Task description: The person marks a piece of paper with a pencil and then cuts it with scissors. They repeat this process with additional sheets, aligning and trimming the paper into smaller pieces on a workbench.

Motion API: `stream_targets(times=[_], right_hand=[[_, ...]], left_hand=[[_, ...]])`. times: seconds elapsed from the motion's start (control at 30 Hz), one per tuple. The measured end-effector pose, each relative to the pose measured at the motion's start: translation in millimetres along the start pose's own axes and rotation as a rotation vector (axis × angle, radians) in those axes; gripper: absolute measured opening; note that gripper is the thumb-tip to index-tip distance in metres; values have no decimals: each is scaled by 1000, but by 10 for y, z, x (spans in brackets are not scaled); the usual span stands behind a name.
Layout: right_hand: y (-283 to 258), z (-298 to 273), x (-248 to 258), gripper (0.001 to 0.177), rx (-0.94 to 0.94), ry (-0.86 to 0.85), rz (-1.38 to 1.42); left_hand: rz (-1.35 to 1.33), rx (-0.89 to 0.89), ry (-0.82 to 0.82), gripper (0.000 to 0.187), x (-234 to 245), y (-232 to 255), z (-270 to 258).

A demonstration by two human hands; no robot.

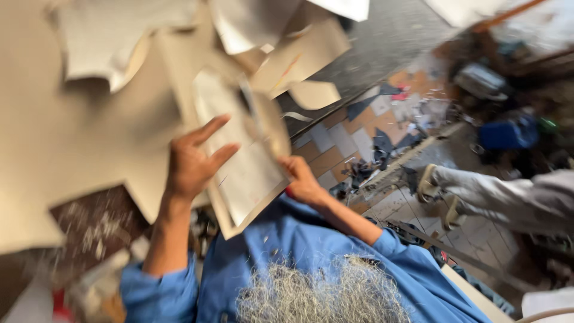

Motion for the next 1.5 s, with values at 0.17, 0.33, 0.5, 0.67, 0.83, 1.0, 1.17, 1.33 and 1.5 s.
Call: stream_targets(times=[0.17,0.33,0.5,0.67,0.83,1.0,1.17,1.33,1.5], right_hand=[[148,111,55,33,-203,63,81],[234,165,69,35,-100,32,99],[114,177,153,71,190,27,28],[135,44,506,55,-129,137,-4],[-356,-22,370,61,-79,-103,-44],[-396,-6,162,63,-143,-157,-95],[-341,-21,159,62,-137,-134,-61],[-230,-22,94,62,-183,-169,-85],[-223,88,-42,65,-185,-196,-96]], left_hand=[[-80,172,-35,57,-94,-203,-23],[-181,310,-62,56,-221,-376,-61],[2,-18,-73,53,-227,-78,115],[-142,100,-43,37,52,-349,145],[-73,43,-160,40,355,-137,152],[-7,70,-226,54,405,-24,95],[22,71,-140,52,569,-65,25],[62,59,-75,44,608,-155,-22],[200,-30,-141,62,487,-98,-32]])
Point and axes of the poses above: each hand's wrist, its own z-axis towards the middle knuckle, its own x-axis out of the back of the hand, y = z × x, the point moved 8 cm from there along z, towards the middle knuckle, and after that the axes turned 2 degrees about -y, right-handed, at the moved point
